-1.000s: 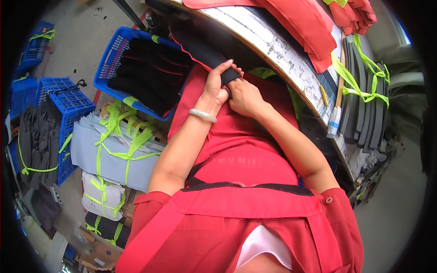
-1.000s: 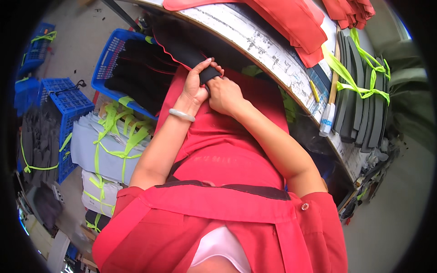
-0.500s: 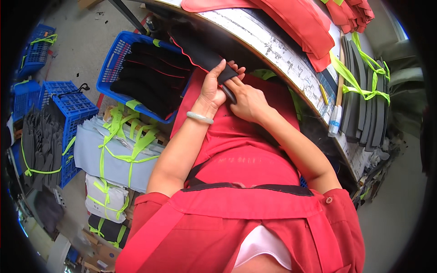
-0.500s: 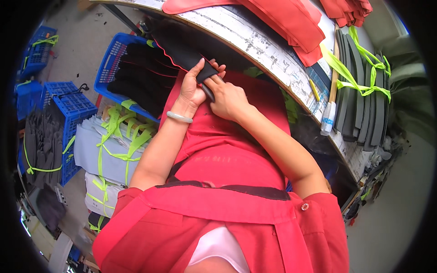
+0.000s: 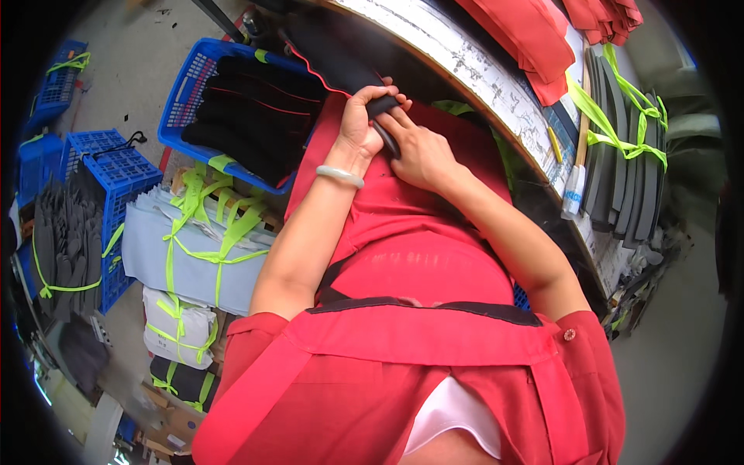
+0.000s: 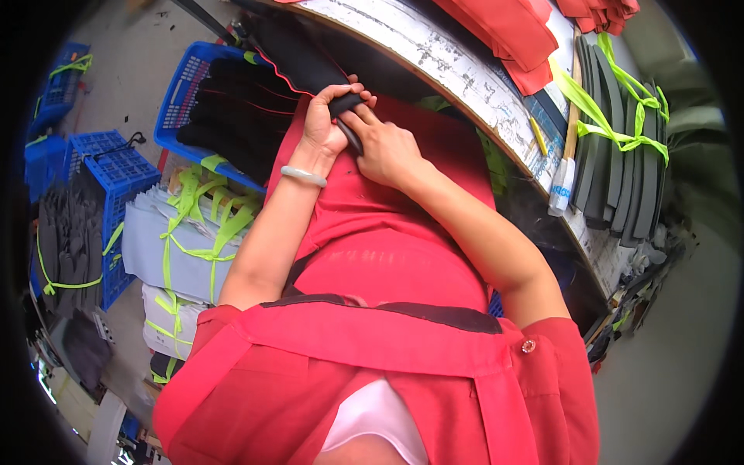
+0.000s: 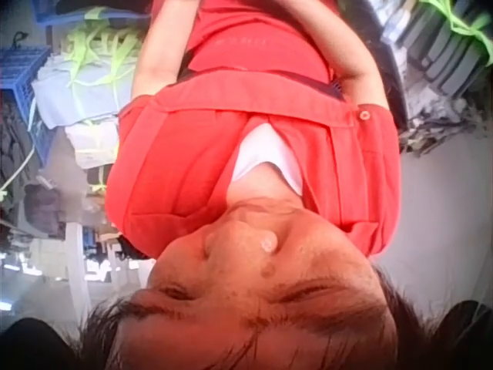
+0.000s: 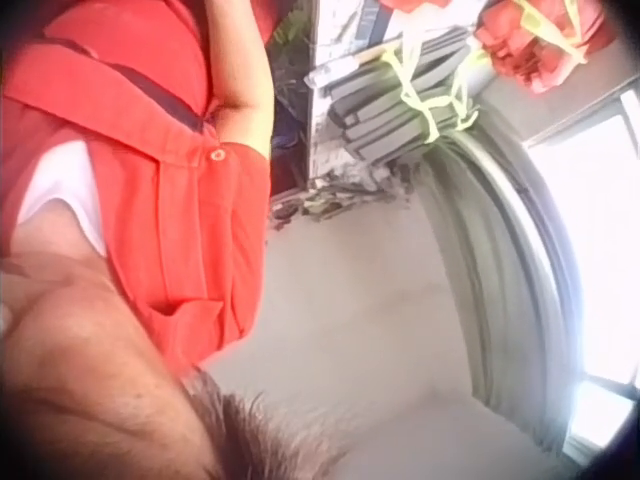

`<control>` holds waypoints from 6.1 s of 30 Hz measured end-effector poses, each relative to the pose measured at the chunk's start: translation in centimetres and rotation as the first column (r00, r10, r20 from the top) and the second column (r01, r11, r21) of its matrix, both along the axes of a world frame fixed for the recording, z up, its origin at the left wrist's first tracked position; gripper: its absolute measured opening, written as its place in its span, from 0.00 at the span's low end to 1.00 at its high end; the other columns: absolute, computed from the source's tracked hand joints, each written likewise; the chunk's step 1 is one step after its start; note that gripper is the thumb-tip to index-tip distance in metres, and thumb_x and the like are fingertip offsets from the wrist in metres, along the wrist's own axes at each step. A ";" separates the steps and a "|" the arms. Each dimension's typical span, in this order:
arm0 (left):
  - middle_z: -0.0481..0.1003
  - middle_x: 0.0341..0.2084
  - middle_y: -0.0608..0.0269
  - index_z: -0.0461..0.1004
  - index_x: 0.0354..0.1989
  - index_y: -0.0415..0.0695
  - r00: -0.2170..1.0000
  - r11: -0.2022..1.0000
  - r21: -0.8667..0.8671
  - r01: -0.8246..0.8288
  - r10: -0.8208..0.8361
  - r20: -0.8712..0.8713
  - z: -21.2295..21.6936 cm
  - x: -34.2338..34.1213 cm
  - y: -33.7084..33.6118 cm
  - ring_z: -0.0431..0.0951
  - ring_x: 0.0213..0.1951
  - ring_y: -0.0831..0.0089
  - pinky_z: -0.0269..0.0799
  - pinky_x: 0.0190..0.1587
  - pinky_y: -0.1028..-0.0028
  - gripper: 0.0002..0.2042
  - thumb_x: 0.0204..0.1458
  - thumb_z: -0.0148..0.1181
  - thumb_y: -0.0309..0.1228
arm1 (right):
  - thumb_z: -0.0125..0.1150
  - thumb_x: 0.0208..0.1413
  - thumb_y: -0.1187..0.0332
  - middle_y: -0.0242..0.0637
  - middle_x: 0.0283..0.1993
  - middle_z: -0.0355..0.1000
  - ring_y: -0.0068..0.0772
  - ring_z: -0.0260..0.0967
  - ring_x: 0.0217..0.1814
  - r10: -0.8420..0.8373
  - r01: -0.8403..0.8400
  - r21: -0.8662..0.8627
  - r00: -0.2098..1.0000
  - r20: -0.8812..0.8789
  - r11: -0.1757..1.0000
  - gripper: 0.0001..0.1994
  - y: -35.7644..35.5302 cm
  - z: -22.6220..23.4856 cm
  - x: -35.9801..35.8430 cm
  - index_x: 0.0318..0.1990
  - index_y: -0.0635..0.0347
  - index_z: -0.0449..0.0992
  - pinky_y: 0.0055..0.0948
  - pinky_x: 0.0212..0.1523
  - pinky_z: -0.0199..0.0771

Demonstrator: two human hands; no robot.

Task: Assemble product parts by inserting black foam padding strips into red fabric sleeves.

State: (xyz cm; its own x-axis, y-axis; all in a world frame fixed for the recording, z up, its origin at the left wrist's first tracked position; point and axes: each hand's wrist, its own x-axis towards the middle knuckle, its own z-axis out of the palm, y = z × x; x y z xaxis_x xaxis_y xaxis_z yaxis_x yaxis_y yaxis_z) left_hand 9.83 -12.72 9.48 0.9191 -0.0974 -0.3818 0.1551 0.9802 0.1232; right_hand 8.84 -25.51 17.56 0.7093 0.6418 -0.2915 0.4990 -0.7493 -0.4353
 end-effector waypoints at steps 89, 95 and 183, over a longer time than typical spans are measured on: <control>0.73 0.30 0.59 0.68 0.45 0.37 0.994 0.957 -0.272 0.099 -0.080 0.078 0.4 -0.7 1.2 0.75 0.36 0.65 0.72 0.51 0.58 0.13 0.55 0.58 0.31 | 0.63 0.39 0.75 0.38 0.61 0.63 0.47 0.75 0.36 0.276 -0.275 -0.022 0.956 0.099 0.961 0.39 -3.1 2.1 -0.9 0.64 0.50 0.59 0.41 0.32 0.77; 0.75 0.36 0.54 0.69 0.46 0.36 0.993 0.988 -0.120 0.098 -0.089 0.082 1.0 -0.8 0.4 0.77 0.43 0.58 0.69 0.57 0.58 0.16 0.57 0.57 0.36 | 0.53 0.49 0.77 0.37 0.51 0.71 0.45 0.76 0.33 0.208 -0.211 -0.004 0.959 0.193 0.977 0.25 0.0 -2.0 2.7 0.58 0.49 0.66 0.39 0.28 0.77; 0.78 0.38 0.59 0.74 0.45 0.35 0.996 0.832 0.548 0.090 -0.089 -0.028 10.4 -9.0 6.4 0.80 0.38 0.71 0.76 0.46 0.72 0.11 0.58 0.59 0.29 | 0.61 0.59 0.58 0.33 0.43 0.72 0.20 0.68 0.46 -0.104 0.289 0.619 0.943 -0.317 0.730 0.21 3.6 7.4 2.6 0.53 0.64 0.70 0.24 0.48 0.70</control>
